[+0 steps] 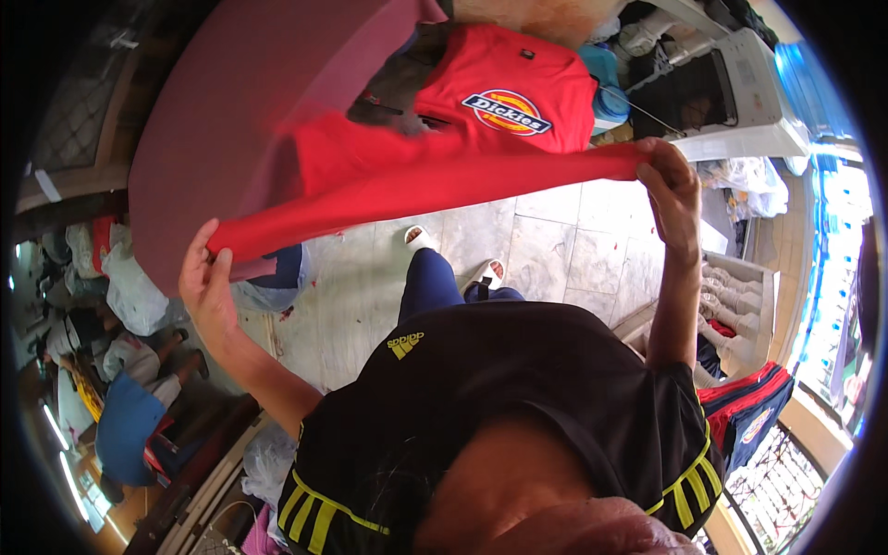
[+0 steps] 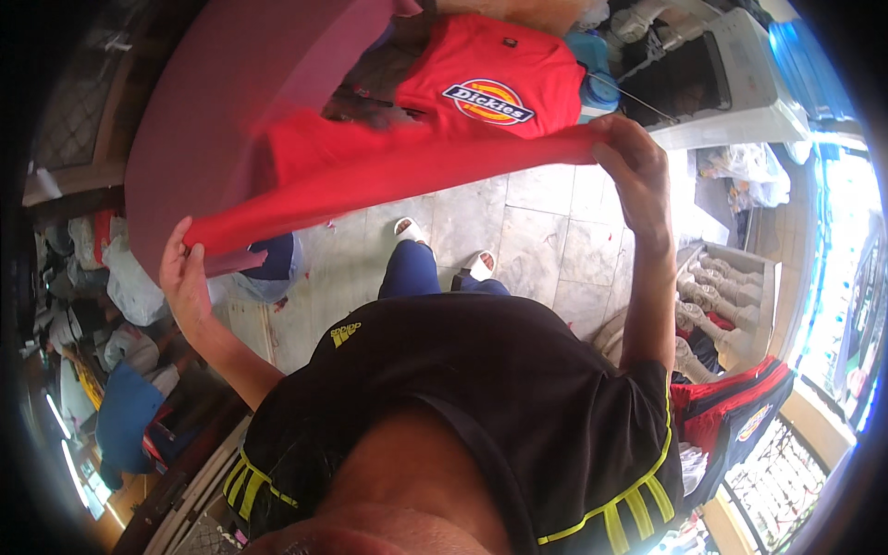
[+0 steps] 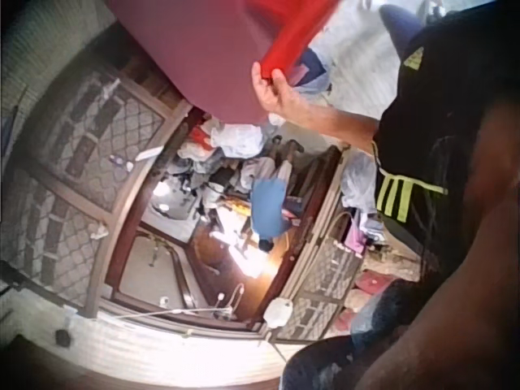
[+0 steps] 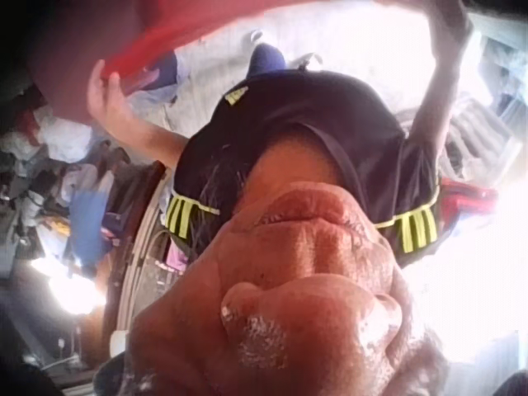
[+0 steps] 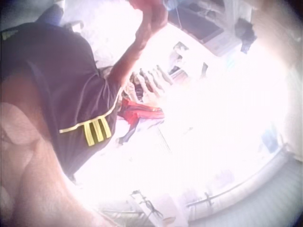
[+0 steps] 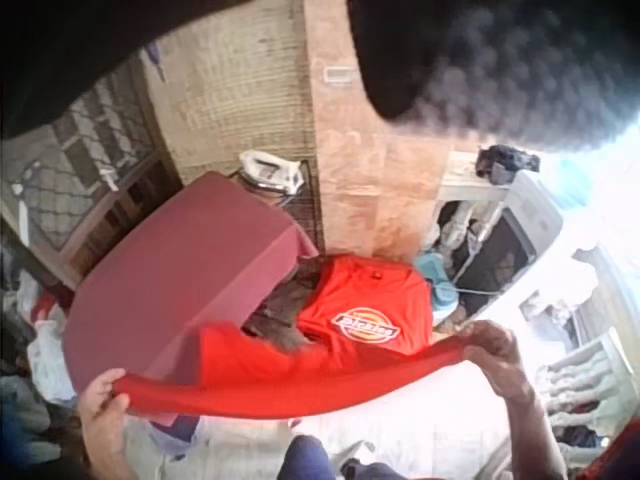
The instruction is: The person irons a red Dickies t-shirt on a pink ironing board, smoothing the fabric and using a steam iron to remove wrinkles. They flip the shirt to iron the back and then handle a dark blue t-shirt, preparing it for ironing.
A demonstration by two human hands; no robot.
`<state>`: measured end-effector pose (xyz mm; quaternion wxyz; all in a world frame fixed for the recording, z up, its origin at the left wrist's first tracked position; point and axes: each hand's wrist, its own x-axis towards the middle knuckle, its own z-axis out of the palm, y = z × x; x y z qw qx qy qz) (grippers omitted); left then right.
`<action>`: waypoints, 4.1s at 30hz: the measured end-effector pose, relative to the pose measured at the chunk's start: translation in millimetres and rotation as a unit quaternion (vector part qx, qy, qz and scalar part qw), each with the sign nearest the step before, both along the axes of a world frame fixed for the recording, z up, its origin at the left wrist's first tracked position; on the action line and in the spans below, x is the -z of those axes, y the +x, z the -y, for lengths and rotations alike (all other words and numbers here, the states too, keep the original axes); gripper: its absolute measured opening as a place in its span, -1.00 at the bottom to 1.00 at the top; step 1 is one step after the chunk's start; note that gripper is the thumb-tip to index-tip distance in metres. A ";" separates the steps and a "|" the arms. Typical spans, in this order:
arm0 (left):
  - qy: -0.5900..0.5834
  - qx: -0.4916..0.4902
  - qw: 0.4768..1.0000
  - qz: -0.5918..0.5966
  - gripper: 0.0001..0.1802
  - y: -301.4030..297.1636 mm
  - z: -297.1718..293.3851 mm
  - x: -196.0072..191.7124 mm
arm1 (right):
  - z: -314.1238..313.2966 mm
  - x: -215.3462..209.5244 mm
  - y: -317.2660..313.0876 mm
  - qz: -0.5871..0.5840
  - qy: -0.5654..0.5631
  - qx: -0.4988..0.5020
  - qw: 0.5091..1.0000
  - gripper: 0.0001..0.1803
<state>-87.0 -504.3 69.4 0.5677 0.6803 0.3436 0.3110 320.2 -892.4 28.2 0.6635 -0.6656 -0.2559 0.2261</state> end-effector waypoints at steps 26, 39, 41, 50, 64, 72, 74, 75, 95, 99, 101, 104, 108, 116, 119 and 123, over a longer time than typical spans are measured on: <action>0.011 0.068 0.997 0.027 -0.83 379.2 -54.4 265.2 | 38.7 222.6 129.2 0.222 -0.330 0.289 0.871 -0.89; -0.334 -0.157 0.929 0.041 -0.52 357.0 -38.0 493.7 | 44.0 396.8 100.5 0.165 -0.403 0.182 0.882 -0.93; -0.318 -0.135 0.938 0.034 -0.50 354.9 -39.7 489.2 | 44.1 382.1 108.1 0.182 -0.415 0.149 0.879 -0.91; -0.150 -0.108 0.982 -0.026 -0.64 374.8 -47.6 476.3 | -36.0 343.4 149.7 0.264 -0.348 0.093 0.895 -0.55; 0.394 0.139 0.860 -0.294 -0.45 429.4 14.7 427.6 | -173.1 401.6 262.5 0.471 -0.323 -0.038 0.820 -0.52; 0.365 0.020 0.869 -0.333 -0.38 380.9 7.7 444.4 | -163.2 391.2 257.7 0.360 -0.272 -0.034 0.892 -0.48; 0.340 -0.045 0.858 -0.382 -0.32 351.6 21.1 436.1 | -156.3 381.0 233.7 0.397 -0.237 -0.064 0.884 -0.52; 0.308 -0.052 0.863 -0.397 -0.31 332.2 30.4 438.1 | -152.5 378.6 218.4 0.432 -0.237 -0.086 0.866 -0.56; -0.019 -0.434 0.836 -0.335 -0.76 -117.1 12.5 571.2 | -419.0 125.9 -68.6 0.348 0.116 -0.443 0.818 -0.78; -0.091 -0.543 0.783 -0.290 -0.75 -200.9 -49.1 579.1 | -489.6 99.5 -137.5 0.479 0.072 -0.405 0.776 -0.71; -0.114 -0.568 0.764 -0.285 -0.69 -232.9 -75.6 597.1 | -514.5 106.9 -164.4 0.497 0.021 -0.401 0.769 -0.67; -0.164 -0.601 0.734 -0.271 -0.53 -264.9 -112.1 616.5 | -527.6 103.3 -188.1 0.623 -0.050 -0.367 0.689 -0.59; -0.232 -0.623 0.710 -0.233 -0.27 -282.2 -146.8 645.7 | -532.7 109.0 -195.4 0.648 -0.069 -0.336 0.680 -0.44; -0.305 -0.661 0.613 -0.306 -0.45 -261.2 -166.2 653.9 | -536.7 106.0 -199.1 0.689 -0.103 -0.321 0.642 -0.39; -0.319 -0.625 0.656 -0.277 -0.55 -262.3 -159.2 651.2 | -537.4 113.3 -192.9 0.660 -0.073 -0.332 0.670 -0.39; -0.173 -0.652 0.707 -0.214 -0.69 -254.7 -149.9 639.4 | -538.2 108.9 -199.3 0.661 -0.074 -0.351 0.659 -0.38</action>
